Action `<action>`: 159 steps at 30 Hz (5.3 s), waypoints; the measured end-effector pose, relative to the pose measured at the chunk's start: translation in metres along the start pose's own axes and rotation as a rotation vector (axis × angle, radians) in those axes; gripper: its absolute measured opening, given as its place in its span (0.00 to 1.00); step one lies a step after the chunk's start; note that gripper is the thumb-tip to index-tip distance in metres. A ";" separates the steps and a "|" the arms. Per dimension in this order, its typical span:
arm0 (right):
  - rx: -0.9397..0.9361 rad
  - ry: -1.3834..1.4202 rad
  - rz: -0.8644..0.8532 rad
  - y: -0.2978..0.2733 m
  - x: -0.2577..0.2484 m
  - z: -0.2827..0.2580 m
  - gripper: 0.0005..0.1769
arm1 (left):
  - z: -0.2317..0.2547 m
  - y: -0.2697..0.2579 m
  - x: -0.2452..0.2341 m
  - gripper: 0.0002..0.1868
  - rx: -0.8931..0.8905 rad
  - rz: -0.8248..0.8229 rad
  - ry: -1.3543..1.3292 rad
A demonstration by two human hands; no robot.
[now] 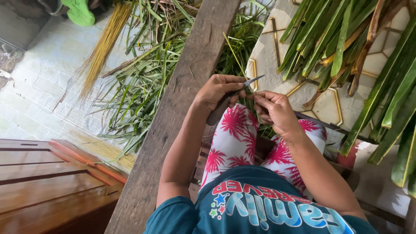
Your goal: Stripping the leafy part from palm fronds using a small knife to prepare the ribs
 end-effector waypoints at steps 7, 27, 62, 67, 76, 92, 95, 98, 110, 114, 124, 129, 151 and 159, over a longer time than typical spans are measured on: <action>0.008 0.018 0.001 -0.010 -0.001 -0.003 0.07 | 0.027 -0.008 0.001 0.16 0.041 0.036 0.054; -0.219 -0.441 0.106 -0.034 -0.026 0.009 0.07 | 0.085 0.015 -0.040 0.21 0.178 0.439 1.396; -0.339 -0.588 0.006 -0.024 -0.008 0.018 0.07 | 0.042 -0.047 0.018 0.06 0.747 -0.012 1.964; -0.207 -0.585 -0.096 -0.035 0.004 0.008 0.09 | 0.113 -0.104 -0.027 0.10 0.991 0.259 2.103; 0.011 -0.905 -0.160 -0.051 -0.012 -0.014 0.16 | 0.194 -0.329 -0.310 0.04 0.881 1.403 1.677; -0.013 -0.539 -0.306 -0.051 0.029 0.040 0.15 | -0.069 -0.548 -0.470 0.37 -0.768 1.982 0.555; 0.285 -0.357 -0.415 -0.050 0.032 0.101 0.15 | -0.046 -0.511 -0.439 0.37 -0.653 1.923 0.561; 0.408 -0.380 -0.600 -0.057 0.045 0.139 0.16 | -0.030 -0.486 -0.425 0.37 -0.504 1.858 0.514; -0.010 -0.848 -0.598 -0.038 0.066 0.104 0.20 | 0.009 -0.423 -0.451 0.38 -0.019 1.577 0.249; 0.098 -0.995 -0.842 -0.038 0.074 0.153 0.29 | 0.016 -0.384 -0.470 0.30 -0.188 1.469 0.347; -0.272 -1.053 -0.366 -0.044 0.018 0.056 0.14 | 0.129 -0.193 -0.231 0.05 0.079 1.066 0.537; -0.425 -0.957 -0.218 -0.080 -0.009 0.027 0.11 | 0.127 -0.089 -0.138 0.09 0.100 0.655 0.602; -0.692 -0.945 1.025 -0.261 -0.198 -0.137 0.05 | -0.035 0.031 -0.008 0.03 -0.288 -0.118 0.019; -0.671 -1.353 0.859 -0.186 -0.187 -0.127 0.07 | -0.026 0.032 -0.011 0.04 -0.235 -0.105 0.022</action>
Point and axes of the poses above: each hand's wrist, its own y-axis towards the middle knuckle, its own x-axis out of the palm, z = x × y, the point moved 9 cm from there along y, towards the middle knuckle, and after that the axes turned 5 degrees about -x, right-handed, at the moved point
